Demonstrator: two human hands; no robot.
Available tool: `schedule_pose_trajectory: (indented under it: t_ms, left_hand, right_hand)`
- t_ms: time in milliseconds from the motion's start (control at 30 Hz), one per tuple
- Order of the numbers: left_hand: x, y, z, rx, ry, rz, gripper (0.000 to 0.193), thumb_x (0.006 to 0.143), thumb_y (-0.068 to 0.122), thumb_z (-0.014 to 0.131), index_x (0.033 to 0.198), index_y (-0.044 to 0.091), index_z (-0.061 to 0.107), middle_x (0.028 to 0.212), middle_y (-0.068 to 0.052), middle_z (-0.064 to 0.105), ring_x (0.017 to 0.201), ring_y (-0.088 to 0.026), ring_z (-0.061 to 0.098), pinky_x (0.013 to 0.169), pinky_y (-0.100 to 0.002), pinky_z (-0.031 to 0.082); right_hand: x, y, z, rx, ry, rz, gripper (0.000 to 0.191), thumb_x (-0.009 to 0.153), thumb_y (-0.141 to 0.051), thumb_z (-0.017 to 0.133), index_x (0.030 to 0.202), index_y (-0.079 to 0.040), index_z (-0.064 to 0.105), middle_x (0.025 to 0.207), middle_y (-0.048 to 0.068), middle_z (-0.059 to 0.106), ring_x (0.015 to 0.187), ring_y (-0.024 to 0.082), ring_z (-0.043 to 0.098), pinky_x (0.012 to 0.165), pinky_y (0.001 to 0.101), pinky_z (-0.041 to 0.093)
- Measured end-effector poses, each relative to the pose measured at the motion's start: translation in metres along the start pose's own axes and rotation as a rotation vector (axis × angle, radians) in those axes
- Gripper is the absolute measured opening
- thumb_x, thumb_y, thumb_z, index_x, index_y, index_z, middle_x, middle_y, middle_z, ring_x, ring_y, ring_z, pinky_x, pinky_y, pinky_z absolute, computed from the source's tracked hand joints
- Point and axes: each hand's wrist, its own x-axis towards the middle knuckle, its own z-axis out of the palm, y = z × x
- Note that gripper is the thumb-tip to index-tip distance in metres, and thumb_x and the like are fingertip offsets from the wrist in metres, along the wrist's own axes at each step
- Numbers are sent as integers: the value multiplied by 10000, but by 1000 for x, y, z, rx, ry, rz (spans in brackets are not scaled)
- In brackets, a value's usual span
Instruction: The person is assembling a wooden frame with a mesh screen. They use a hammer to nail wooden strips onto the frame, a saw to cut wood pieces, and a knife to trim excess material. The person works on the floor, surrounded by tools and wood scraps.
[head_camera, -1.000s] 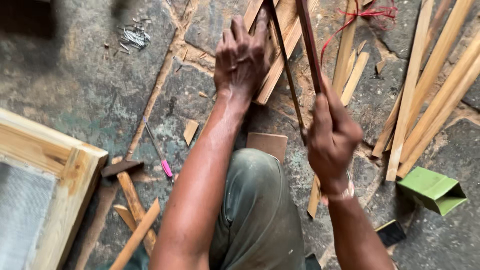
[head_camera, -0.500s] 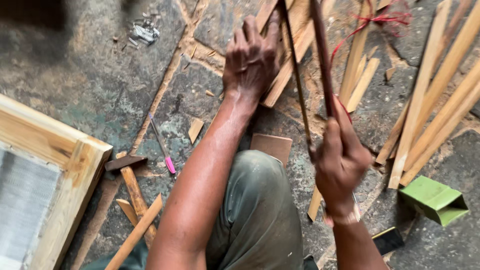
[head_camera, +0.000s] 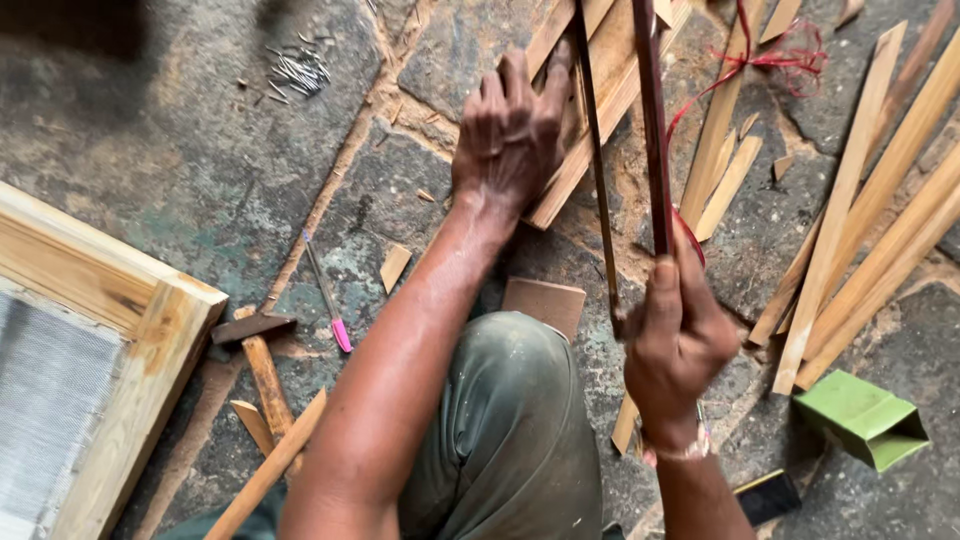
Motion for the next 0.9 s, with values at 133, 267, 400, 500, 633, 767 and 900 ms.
schedule_pose_trajectory:
  t_ms: [133, 267, 400, 500, 633, 767, 900]
  left_hand:
    - [-1, 0, -3, 23, 69, 47, 406, 1045, 233, 584, 1435, 121, 579, 1210, -272, 668, 736, -200, 651, 511, -293, 529]
    - [1, 3, -7, 18, 45, -4, 387, 1047, 199, 566, 1421, 103, 584, 1201, -273, 678, 671, -191, 633, 418, -250, 481]
    - [1, 1, -7, -16, 30, 11, 394, 1081, 172, 568, 1457, 54, 585, 1126, -262, 681, 617, -159, 601, 397, -275, 459]
    - [0, -1, -8, -48, 40, 48, 396, 1075, 235, 593, 1423, 47, 581, 1122, -284, 674, 580, -151, 586, 381, -282, 451]
    - [0, 1, -11, 65, -16, 25, 431, 1012, 199, 609, 1427, 96, 553, 1141, -222, 661, 738, -210, 634, 505, -309, 517]
    - [0, 3, -11, 42, 8, 14, 512, 988, 253, 578, 1470, 90, 520, 1080, -208, 656, 767, -256, 654, 561, -352, 562]
    - [-3, 2, -4, 112, 3, 29, 478, 1073, 125, 586, 1538, 77, 485, 1184, -239, 648, 754, -209, 633, 544, -284, 541]
  right_hand:
    - [80, 20, 38, 52, 73, -243, 298, 1219, -155, 524, 1481, -41, 611, 904, 39, 716, 534, 30, 414, 451, 231, 294]
    - [61, 28, 28, 46, 33, -229, 288, 1252, -170, 531, 1489, -20, 599, 850, 6, 647, 582, 27, 383, 511, 236, 314]
    - [-6, 14, 2, 50, 58, -60, 341, 1182, -161, 524, 1479, -7, 592, 884, -16, 645, 558, 8, 459, 482, 242, 334]
    - [24, 25, 20, -118, 98, -191, 342, 1221, -147, 504, 1525, -22, 596, 737, -20, 548, 536, 21, 402, 472, 239, 294]
    - [65, 39, 37, 59, 34, -162, 334, 1187, -156, 531, 1486, -26, 606, 798, -12, 615, 563, 42, 388, 488, 273, 295]
    - [-1, 16, 6, -61, 75, -22, 357, 1163, -189, 530, 1460, -10, 617, 760, -18, 593, 584, 19, 443, 491, 263, 329]
    - [6, 23, 9, -155, 53, -5, 349, 1136, -198, 493, 1396, -21, 643, 702, -21, 636, 487, 5, 492, 412, 243, 328]
